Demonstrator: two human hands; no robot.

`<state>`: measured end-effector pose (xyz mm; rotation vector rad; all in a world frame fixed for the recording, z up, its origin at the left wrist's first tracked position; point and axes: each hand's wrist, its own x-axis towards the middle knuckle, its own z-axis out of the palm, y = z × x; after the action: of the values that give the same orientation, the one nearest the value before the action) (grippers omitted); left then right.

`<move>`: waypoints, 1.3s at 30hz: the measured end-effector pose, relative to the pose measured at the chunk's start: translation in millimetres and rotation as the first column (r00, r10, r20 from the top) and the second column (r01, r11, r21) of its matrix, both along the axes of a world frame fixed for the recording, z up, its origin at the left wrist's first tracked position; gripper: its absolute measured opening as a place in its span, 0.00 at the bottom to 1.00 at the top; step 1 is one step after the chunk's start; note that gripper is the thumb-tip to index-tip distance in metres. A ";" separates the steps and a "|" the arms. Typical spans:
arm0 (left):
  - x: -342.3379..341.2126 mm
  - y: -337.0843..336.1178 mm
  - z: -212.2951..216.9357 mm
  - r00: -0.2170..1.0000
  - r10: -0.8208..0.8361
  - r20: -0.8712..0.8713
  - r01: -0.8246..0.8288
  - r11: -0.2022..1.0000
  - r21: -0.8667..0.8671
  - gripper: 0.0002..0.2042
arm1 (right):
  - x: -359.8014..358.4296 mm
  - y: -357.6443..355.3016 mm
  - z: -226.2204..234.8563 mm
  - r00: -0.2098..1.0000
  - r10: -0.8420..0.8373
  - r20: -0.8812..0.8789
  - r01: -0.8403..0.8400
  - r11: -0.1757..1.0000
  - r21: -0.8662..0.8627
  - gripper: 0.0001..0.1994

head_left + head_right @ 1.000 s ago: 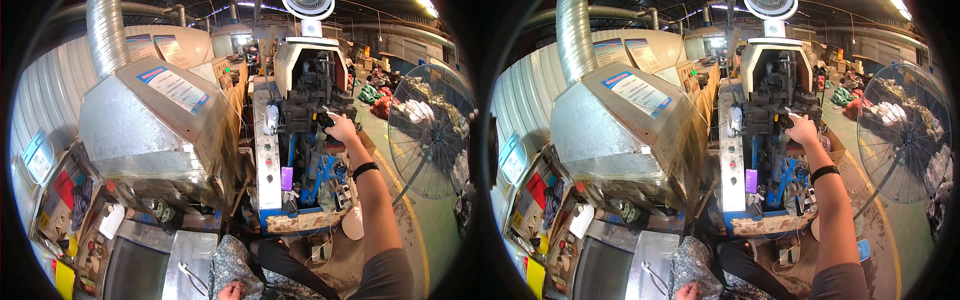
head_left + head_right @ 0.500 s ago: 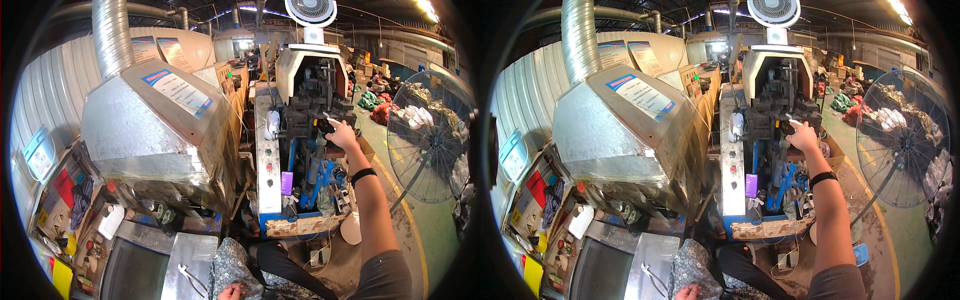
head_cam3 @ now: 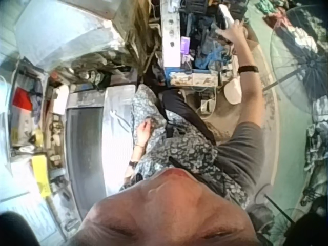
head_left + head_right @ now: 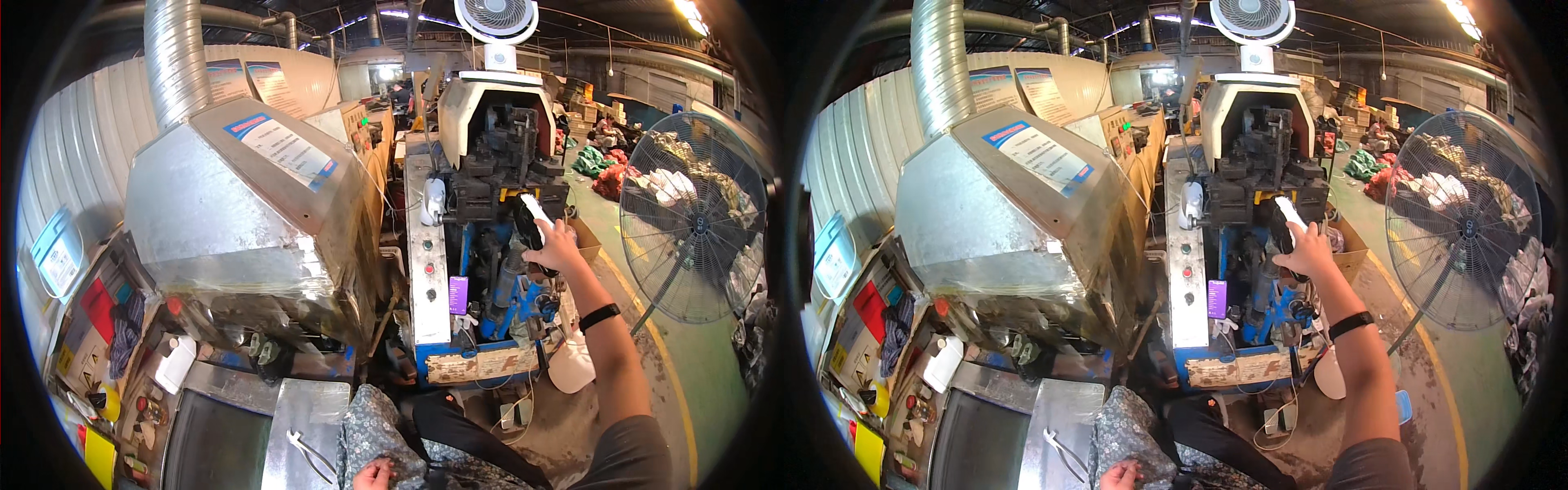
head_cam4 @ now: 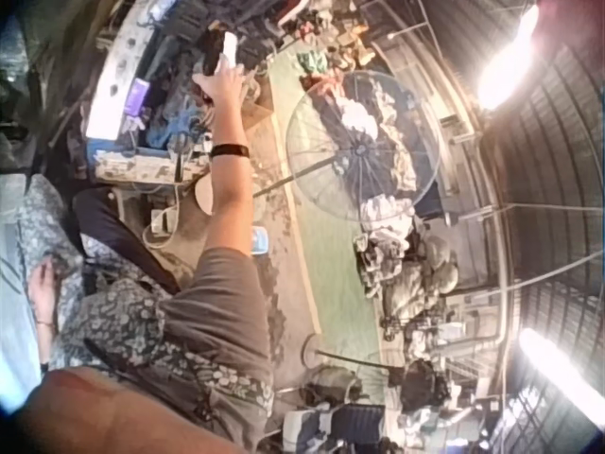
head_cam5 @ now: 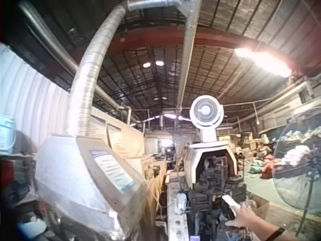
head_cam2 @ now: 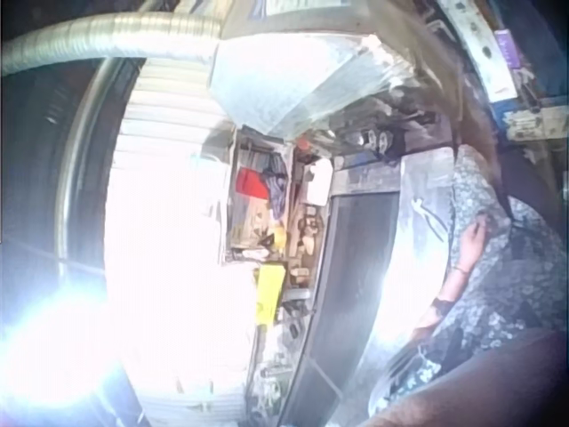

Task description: The worker is operating machinery to assemble and check shoe components.

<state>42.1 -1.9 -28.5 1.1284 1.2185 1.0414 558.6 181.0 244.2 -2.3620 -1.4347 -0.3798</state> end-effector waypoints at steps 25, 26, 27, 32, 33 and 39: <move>-24.3 9.5 106.6 0.866 -0.147 -0.477 0.189 0.981 0.040 0.22 | -301.5 -126.3 -154.9 -0.258 -0.132 -0.957 -0.891 0.415 0.183 0.39; -24.3 -0.8 108.9 0.890 -0.143 -0.433 0.232 0.959 0.160 0.21 | -300.3 -126.3 -147.9 -0.282 -0.181 -0.942 -0.910 0.361 0.203 0.34; -26.5 -1.9 111.6 0.912 -0.145 -0.384 0.269 0.919 0.289 0.20 | -297.2 -125.3 -134.8 -0.298 -0.223 -0.928 -0.924 0.310 0.222 0.30; -75.5 -21.1 79.8 0.954 -0.151 -0.258 0.227 0.927 0.298 0.21 | -276.7 -129.1 -181.3 -0.513 -0.526 -0.679 -0.760 0.646 0.074 0.30; -86.0 -26.2 73.3 0.962 -0.082 -0.259 0.158 0.944 0.288 0.21 | -278.1 -126.1 -193.1 -0.576 -0.582 -0.575 -0.702 0.712 -0.017 0.32; -143.5 -38.9 20.1 0.700 0.271 -0.661 -0.041 0.939 0.342 0.16 | -333.9 -97.1 -177.4 -0.112 0.372 -0.921 -0.327 0.862 0.388 0.43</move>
<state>-101.4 -40.7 -8.4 1.7942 1.8262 0.9703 224.7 83.9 66.8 -1.2309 -1.0359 1.2727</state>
